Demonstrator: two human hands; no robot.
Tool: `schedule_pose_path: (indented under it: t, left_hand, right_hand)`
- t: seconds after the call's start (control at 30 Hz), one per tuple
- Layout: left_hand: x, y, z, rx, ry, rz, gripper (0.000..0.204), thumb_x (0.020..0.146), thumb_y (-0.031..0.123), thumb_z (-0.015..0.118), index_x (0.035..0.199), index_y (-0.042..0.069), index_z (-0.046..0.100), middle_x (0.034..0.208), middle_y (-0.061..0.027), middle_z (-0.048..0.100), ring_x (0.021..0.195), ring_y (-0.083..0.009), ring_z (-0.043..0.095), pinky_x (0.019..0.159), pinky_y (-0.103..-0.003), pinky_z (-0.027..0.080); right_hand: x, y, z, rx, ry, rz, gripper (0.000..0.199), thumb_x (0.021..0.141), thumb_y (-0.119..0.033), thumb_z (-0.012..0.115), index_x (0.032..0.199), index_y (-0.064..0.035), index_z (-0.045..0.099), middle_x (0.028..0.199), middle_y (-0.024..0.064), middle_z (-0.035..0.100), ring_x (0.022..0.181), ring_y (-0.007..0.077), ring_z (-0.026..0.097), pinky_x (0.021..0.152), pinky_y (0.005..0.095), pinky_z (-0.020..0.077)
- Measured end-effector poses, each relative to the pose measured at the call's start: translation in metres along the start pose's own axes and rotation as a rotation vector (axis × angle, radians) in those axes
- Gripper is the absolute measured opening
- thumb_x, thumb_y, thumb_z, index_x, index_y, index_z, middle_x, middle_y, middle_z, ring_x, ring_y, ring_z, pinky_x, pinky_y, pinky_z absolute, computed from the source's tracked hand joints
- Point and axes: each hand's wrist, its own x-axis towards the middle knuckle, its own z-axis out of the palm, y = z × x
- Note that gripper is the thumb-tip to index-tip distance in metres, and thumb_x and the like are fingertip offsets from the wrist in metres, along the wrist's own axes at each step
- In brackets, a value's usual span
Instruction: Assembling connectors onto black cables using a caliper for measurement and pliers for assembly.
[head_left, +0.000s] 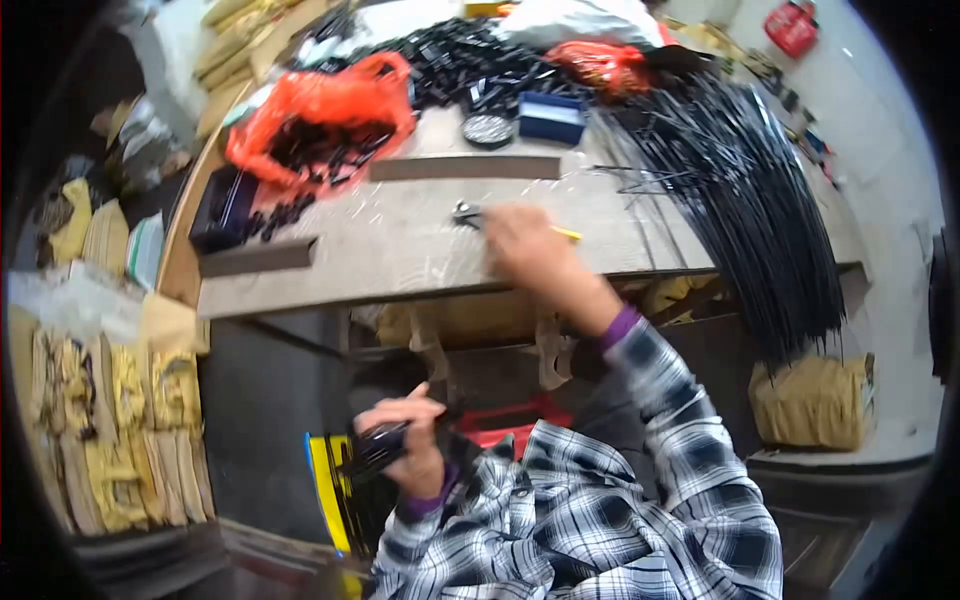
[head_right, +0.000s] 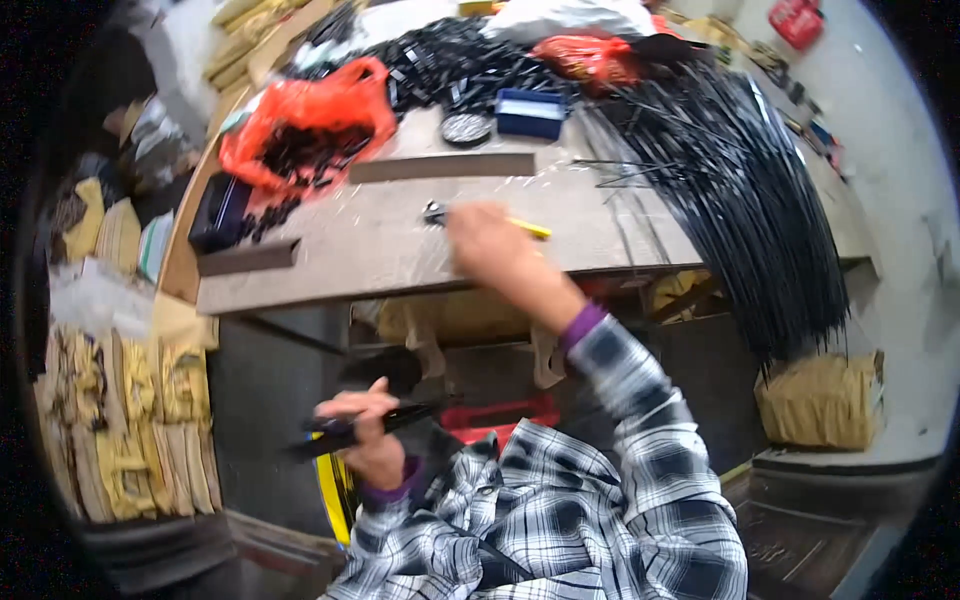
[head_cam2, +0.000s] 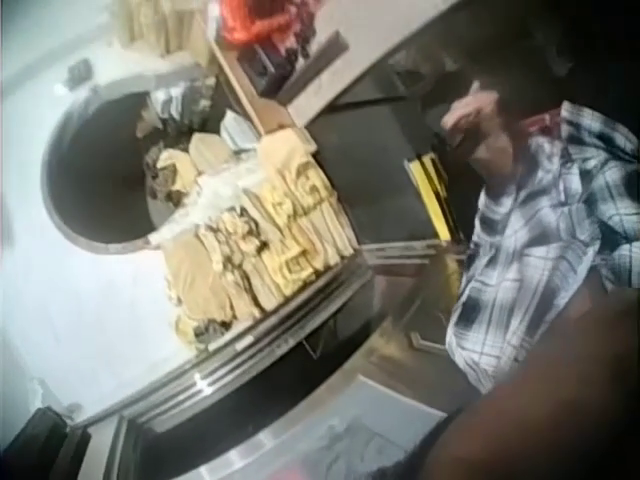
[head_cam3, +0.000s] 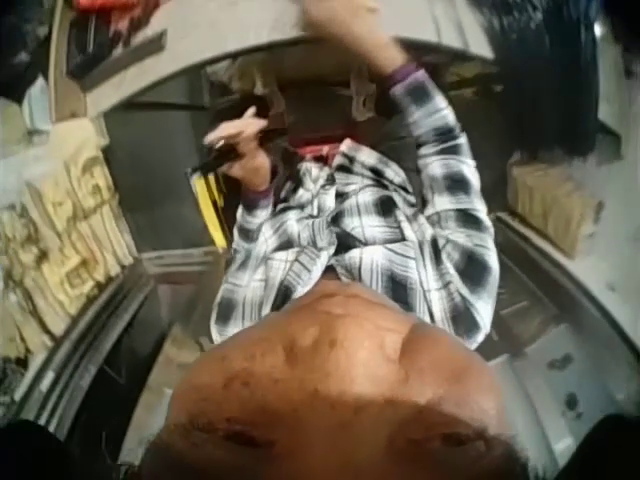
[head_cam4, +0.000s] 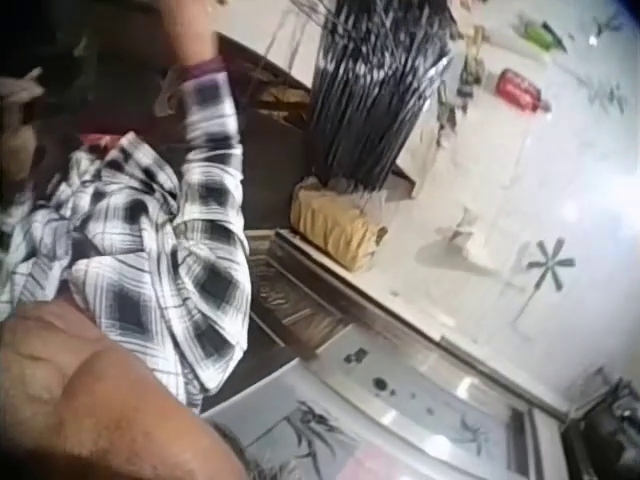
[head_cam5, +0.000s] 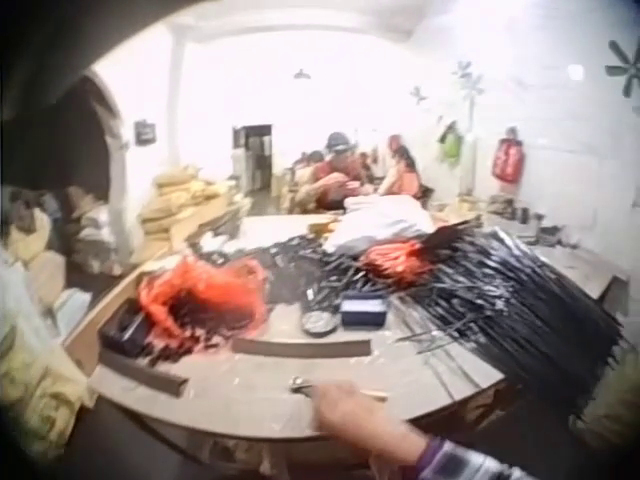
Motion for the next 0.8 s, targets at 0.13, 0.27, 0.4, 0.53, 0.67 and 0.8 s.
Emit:
schedule_pose_path:
  t: [0.13,0.27,0.4,0.53,0.67,0.8]
  left_hand:
    - [0.042,0.016,-0.033,-0.367,0.147,-0.072,0.021,0.093,0.029,0.047,0.08,0.012,0.042,0.069,0.0016,0.038,0.06,-0.0088,0.038,0.072,-0.027,0.042]
    - [0.07,-0.002,-0.072,-1.061,0.118,-0.303,0.034,0.091,0.037,0.048,0.072,0.009,0.041,0.065,0.0017,0.038,0.06,-0.0079,0.041,0.063,-0.023,0.042]
    - [0.034,-0.048,-0.027,-0.515,0.075,-0.548,0.05,0.09,0.053,0.037,0.08,0.006,0.051,0.074,-0.0036,0.053,0.068,-0.0131,0.051,0.072,-0.025,0.046]
    - [-0.039,-0.063,-0.002,-0.099,-0.619,-1.087,0.055,0.089,0.04,0.048,0.123,-0.003,0.04,0.106,-0.0188,0.059,0.096,-0.0273,0.059,0.08,-0.034,0.049]
    - [-0.009,-0.008,0.024,-0.095,-0.66,-0.37,0.085,0.065,0.027,0.079,0.13,-0.002,0.033,0.12,-0.0143,0.049,0.115,-0.0223,0.045,0.099,-0.035,0.034]
    - [0.013,0.022,0.034,-0.048,-0.648,-0.225,0.028,0.07,-0.003,0.068,0.097,-0.005,0.06,0.087,-0.0059,0.056,0.083,-0.0114,0.053,0.075,-0.023,0.042]
  right_hand:
    - [-0.092,-0.121,-0.028,1.063,-0.003,-0.185,0.022,0.073,-0.023,0.065,0.085,-0.0056,0.058,0.084,0.0074,0.061,0.093,0.0219,0.056,0.079,0.0335,0.0473]
    - [-0.127,-0.144,-0.024,1.972,-0.263,0.476,0.07,0.07,-0.035,0.072,0.123,-0.0026,0.041,0.123,0.0116,0.045,0.116,0.0227,0.044,0.097,0.0351,0.0354]
    - [-0.096,-0.08,-0.064,1.928,0.613,0.294,0.084,0.074,-0.035,0.07,0.134,-0.0031,0.021,0.134,0.0149,0.033,0.125,0.0275,0.034,0.106,0.0413,0.023]
    - [-0.092,-0.064,-0.056,1.881,0.754,0.358,0.027,0.086,-0.029,0.057,0.082,-0.0032,0.054,0.066,0.0043,0.051,0.056,0.0111,0.046,0.053,0.0247,0.0375]
    - [-0.11,-0.093,-0.017,1.597,0.252,0.53,0.013,0.082,-0.012,0.062,0.077,-0.0008,0.059,0.063,0.0001,0.052,0.058,0.0041,0.046,0.052,0.0215,0.0381]
    - [-0.117,-0.117,-0.008,1.666,-0.105,0.503,0.025,0.07,-0.002,0.067,0.094,0.0002,0.06,0.07,-0.0008,0.057,0.07,0.0046,0.051,0.064,0.0228,0.0442]
